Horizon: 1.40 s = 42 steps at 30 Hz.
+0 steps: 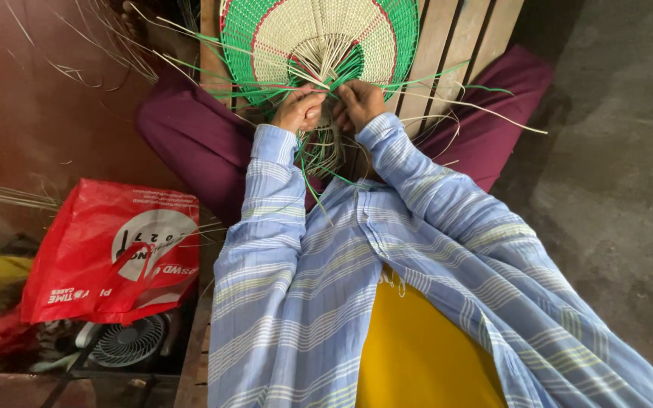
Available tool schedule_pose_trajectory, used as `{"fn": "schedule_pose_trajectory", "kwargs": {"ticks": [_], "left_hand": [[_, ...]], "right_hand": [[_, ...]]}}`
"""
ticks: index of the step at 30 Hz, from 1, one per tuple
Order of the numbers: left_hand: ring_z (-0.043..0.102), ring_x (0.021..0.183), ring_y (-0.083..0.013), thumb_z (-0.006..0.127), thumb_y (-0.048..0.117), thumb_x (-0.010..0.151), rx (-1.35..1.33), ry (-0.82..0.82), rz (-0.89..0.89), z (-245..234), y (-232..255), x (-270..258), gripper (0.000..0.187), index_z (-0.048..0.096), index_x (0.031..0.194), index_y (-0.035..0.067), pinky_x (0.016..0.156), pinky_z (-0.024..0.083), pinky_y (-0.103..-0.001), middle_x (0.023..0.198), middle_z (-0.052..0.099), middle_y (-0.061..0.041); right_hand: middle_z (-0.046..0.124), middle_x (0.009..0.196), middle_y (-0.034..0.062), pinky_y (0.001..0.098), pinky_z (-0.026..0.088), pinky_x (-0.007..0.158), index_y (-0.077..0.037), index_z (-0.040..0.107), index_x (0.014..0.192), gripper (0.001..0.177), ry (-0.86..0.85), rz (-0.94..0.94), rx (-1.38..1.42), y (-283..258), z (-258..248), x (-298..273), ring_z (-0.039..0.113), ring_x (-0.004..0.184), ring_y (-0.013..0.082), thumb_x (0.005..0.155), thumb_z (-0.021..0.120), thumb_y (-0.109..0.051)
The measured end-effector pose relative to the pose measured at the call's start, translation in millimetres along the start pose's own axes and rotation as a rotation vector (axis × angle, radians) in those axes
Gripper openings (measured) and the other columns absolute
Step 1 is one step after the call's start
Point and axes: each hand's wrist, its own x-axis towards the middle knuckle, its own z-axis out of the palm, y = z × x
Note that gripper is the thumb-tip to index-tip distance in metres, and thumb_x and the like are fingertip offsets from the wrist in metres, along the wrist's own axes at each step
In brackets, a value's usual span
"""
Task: Weaving thin strands of material into a circular fan base
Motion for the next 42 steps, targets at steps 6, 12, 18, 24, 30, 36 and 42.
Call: {"fn": "schedule_pose_trajectory", "kwargs": {"ticks": [6, 12, 18, 24, 30, 36, 42], "left_hand": [[0.028, 0.028, -0.0051, 0.057, 0.008, 0.083, -0.022, 0.036, 0.022, -9.9, -10.4, 6.2, 0.018, 0.044, 0.071, 0.007, 0.023, 0.022, -0.018, 0.047, 0.029, -0.001], [0.03, 0.028, -0.0045, 0.057, 0.009, 0.083, -0.009, 0.015, 0.0, -7.6, -5.9, 3.8, 0.016, 0.047, 0.071, 0.007, 0.023, 0.024, -0.017, 0.047, 0.029, 0.0], [0.022, 0.032, -0.0057, 0.047, 0.016, 0.086, 0.081, -0.084, -0.037, -10.4, -12.6, 7.1, 0.016, 0.039, 0.072, 0.013, 0.03, 0.011, -0.021, 0.049, 0.03, 0.002], [0.022, 0.032, -0.0049, 0.048, 0.013, 0.084, 0.161, -0.032, 0.035, -8.1, -17.6, 7.6, 0.005, 0.046, 0.079, 0.012, 0.029, 0.012, -0.02, 0.048, 0.029, 0.002], [0.021, 0.035, -0.0056, 0.047, 0.009, 0.08, 0.127, -0.034, -0.007, -18.2, -24.7, 14.0, 0.019, 0.035, 0.065, 0.013, 0.031, 0.012, -0.021, 0.047, 0.031, 0.001], [0.033, 0.028, -0.0064, 0.052, 0.032, 0.088, 0.135, 0.133, 0.058, 0.8, -13.1, 3.4, 0.031, 0.049, 0.066, 0.01, 0.024, 0.025, -0.017, 0.042, 0.034, -0.001], [0.039, 0.028, -0.0101, 0.05, 0.015, 0.088, 0.316, 0.231, 0.242, -12.2, -49.3, 21.1, 0.014, 0.056, 0.079, 0.007, 0.023, 0.03, -0.018, 0.041, 0.038, -0.003]], "right_hand": [[0.059, 0.056, 0.019, 0.0275, 0.049, 0.03, 0.0, 0.057, 0.073, 0.019, -0.147, -0.003, -0.032, -5.1, -6.0, 2.0, 0.06, 0.041, 0.0221, 0.085, 0.045, -0.01], [0.06, 0.062, 0.0202, 0.0304, 0.056, 0.045, 0.004, 0.059, 0.071, 0.02, -0.2, 0.141, 0.1, -23.2, -12.3, -2.9, 0.065, 0.055, 0.0235, 0.082, 0.05, -0.009], [0.061, 0.06, 0.0132, 0.0272, 0.048, 0.038, 0.001, 0.058, 0.072, 0.064, -0.113, 0.537, -0.077, -72.5, 6.9, 1.1, 0.058, 0.044, 0.02, 0.073, 0.038, -0.06], [0.06, 0.054, 0.0152, 0.0291, 0.05, 0.039, 0.002, 0.058, 0.057, 0.049, -0.169, 0.647, -0.259, -78.1, 19.4, 14.4, 0.056, 0.039, 0.0196, 0.078, 0.06, -0.042], [0.064, 0.071, 0.0149, 0.0286, 0.055, 0.051, 0.004, 0.057, 0.074, 0.025, -0.478, 0.365, -0.131, -48.7, -18.6, 13.0, 0.062, 0.056, 0.02, 0.086, 0.043, -0.013], [0.061, 0.071, 0.0205, 0.0336, 0.057, 0.05, 0.007, 0.055, 0.083, 0.011, -0.533, 0.291, -0.039, -24.8, -30.5, 4.9, 0.065, 0.059, 0.0233, 0.083, 0.049, -0.002], [0.061, 0.066, 0.0232, 0.0357, 0.055, 0.037, 0.007, 0.046, 0.081, 0.013, -0.274, 0.399, 0.128, 9.4, -13.1, 32.7, 0.064, 0.048, 0.0252, 0.078, 0.056, 0.001]]}}
